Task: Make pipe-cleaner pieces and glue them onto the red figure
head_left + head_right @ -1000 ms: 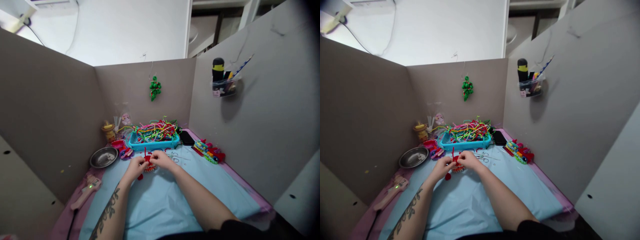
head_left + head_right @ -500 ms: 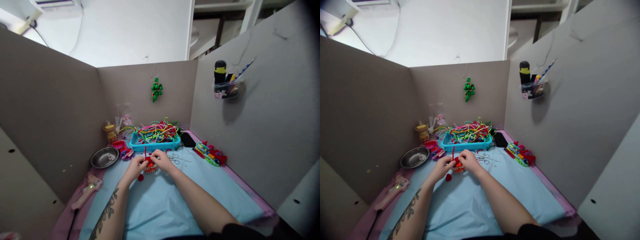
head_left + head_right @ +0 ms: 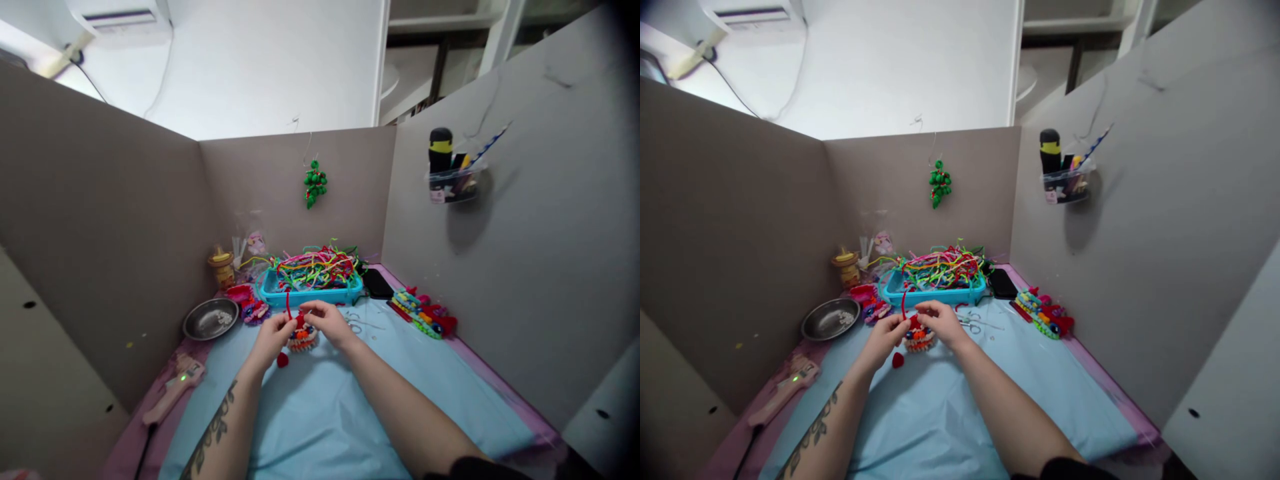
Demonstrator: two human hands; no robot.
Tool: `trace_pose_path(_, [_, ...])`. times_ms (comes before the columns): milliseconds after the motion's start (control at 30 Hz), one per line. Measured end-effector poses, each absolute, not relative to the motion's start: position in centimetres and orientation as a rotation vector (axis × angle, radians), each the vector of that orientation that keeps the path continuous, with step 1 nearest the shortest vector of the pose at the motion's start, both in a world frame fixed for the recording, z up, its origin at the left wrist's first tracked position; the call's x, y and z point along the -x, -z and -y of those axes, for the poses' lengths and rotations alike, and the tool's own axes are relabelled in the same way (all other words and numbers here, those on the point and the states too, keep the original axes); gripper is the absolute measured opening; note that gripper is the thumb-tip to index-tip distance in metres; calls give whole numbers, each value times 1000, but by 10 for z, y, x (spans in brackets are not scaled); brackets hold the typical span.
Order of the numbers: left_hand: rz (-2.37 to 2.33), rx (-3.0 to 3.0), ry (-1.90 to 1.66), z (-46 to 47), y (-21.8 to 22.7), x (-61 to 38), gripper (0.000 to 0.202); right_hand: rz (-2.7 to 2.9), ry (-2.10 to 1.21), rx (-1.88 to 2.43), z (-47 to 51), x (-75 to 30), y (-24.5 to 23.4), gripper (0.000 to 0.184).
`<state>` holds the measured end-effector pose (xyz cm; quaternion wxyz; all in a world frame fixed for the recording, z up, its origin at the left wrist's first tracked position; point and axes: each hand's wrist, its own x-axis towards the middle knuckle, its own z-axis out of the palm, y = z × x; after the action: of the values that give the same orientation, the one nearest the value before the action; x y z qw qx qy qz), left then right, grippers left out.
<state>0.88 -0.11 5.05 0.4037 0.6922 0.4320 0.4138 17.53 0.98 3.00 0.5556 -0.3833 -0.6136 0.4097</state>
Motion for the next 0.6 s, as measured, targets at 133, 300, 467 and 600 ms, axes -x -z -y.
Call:
trace_pose_path(133, [-1009,-1696,-983,-2,-47,-5,38,1602,-828,846,-6,-179,-36,15])
trace_pose_path(300, [-960,-1657,-926,-4,-42,-3,37,1699,-705,819,-4,-182,-38,8])
trace_pose_path(467, [-937,-1632,-896,-2,-43,-5,37,1749,-604,762,-4,-184,-36,8])
trace_pose_path(600, [-945,-1662,-893,-1,-44,-5,39,1753,-614,768,-4,-184,-35,9])
